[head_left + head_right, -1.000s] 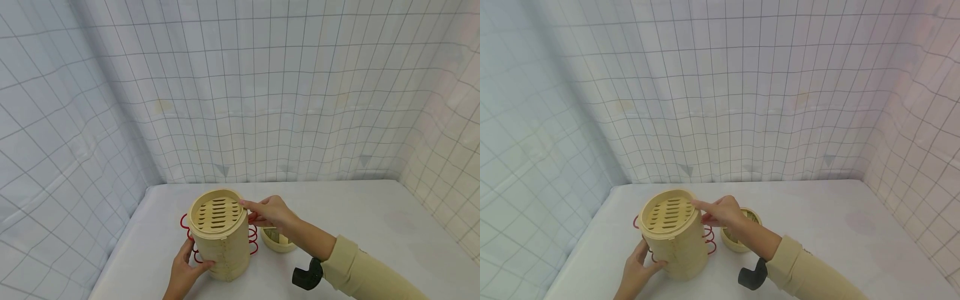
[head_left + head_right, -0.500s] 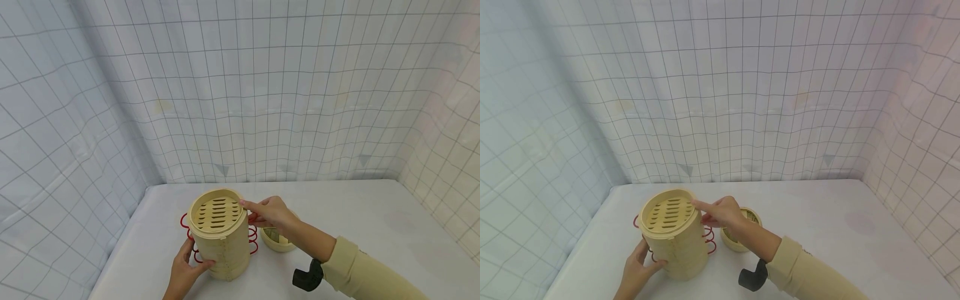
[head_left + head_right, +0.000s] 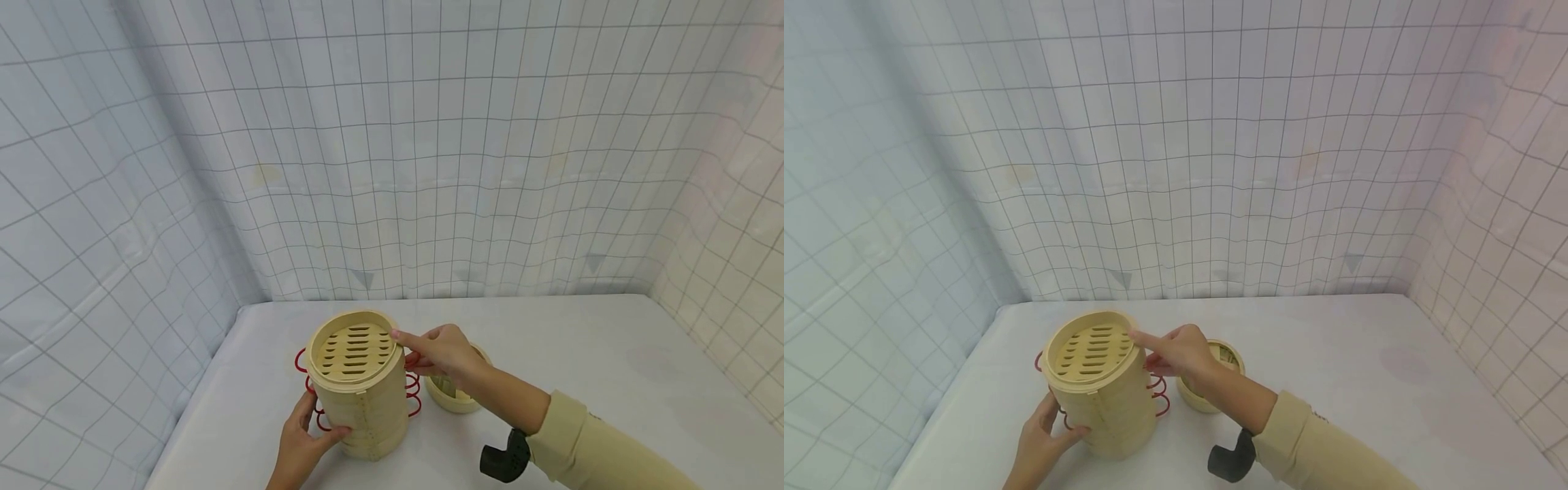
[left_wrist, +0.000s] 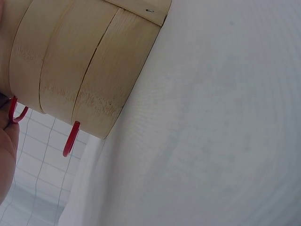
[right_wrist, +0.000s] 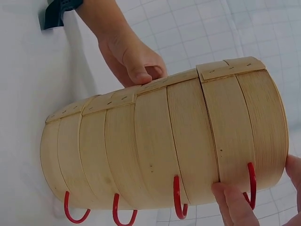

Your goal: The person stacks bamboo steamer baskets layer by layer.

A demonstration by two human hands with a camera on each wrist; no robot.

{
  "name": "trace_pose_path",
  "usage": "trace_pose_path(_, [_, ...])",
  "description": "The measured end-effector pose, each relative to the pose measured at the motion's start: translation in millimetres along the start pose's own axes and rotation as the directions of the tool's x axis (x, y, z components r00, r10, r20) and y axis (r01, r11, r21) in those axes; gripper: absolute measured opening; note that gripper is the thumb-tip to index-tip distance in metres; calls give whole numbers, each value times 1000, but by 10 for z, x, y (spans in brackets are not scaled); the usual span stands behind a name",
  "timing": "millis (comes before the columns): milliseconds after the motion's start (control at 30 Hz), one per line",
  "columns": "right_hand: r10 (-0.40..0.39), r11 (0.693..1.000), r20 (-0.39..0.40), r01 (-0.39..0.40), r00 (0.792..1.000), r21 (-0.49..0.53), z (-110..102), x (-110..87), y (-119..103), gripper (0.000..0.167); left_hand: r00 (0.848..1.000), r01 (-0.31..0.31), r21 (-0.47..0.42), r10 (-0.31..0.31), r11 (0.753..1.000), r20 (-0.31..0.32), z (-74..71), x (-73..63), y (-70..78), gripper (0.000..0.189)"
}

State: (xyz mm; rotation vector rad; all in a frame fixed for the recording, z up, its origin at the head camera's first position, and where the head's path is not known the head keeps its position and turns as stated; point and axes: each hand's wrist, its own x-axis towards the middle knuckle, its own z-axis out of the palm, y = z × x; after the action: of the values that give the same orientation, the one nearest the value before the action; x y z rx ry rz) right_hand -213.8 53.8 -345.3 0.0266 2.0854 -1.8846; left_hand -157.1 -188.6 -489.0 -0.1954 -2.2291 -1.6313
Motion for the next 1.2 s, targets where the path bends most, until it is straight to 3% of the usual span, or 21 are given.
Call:
trace_pose_path(167, [-49,999,5,49,999,-16,-32,34,58,58,1000,3,7,-3,1000,0,0,-4,10,85])
trace_pose_path(233, [-151,986,-17,149,988,-77,-74,75,132,53,1000,-6,8,6,1000,0,0,-6,13,84])
trace_pose_path(300, [-296,937,-40,282,954,-208,-136,124,230,43,1000,-22,4,22,1000,-1,0,-11,14,84])
trace_pose_path(333, [-376,892,-46,348,926,-288,-172,157,285,35,1000,-31,3,31,1000,-1,0,-14,15,83])
trace_pose_path(367, [-456,829,-42,407,889,-384,-210,187,341,27,999,-40,1,40,999,-1,0,-18,15,83])
trace_pose_path(467, [-623,590,31,496,782,-637,-334,282,497,9,998,-60,-13,60,998,-6,-1,-27,12,84])
trace_pose_path(533, [-684,434,110,524,721,-733,-414,356,595,4,998,-69,-8,69,998,-8,-1,-28,5,84])
trace_pose_path(600, [-703,322,179,533,688,-783,-492,415,675,4,997,-77,-8,77,997,-9,-1,-28,-2,85])
trace_pose_path(667, [-703,254,232,542,672,-801,-566,471,752,5,997,-77,-1,77,997,-8,-1,-27,-11,84])
trace_pose_path(800, [-666,225,272,534,695,-815,-683,554,885,4,999,-48,-10,47,999,-8,0,-21,-15,84])
trace_pose_path(933, [-630,216,290,521,720,-826,-762,622,982,5,1000,-19,-6,19,1000,-7,2,-14,-13,84])
trace_pose_path(1200, [-551,289,296,512,780,-809,-814,684,1084,5,1000,-9,-10,9,1000,-1,-4,-5,2,85])
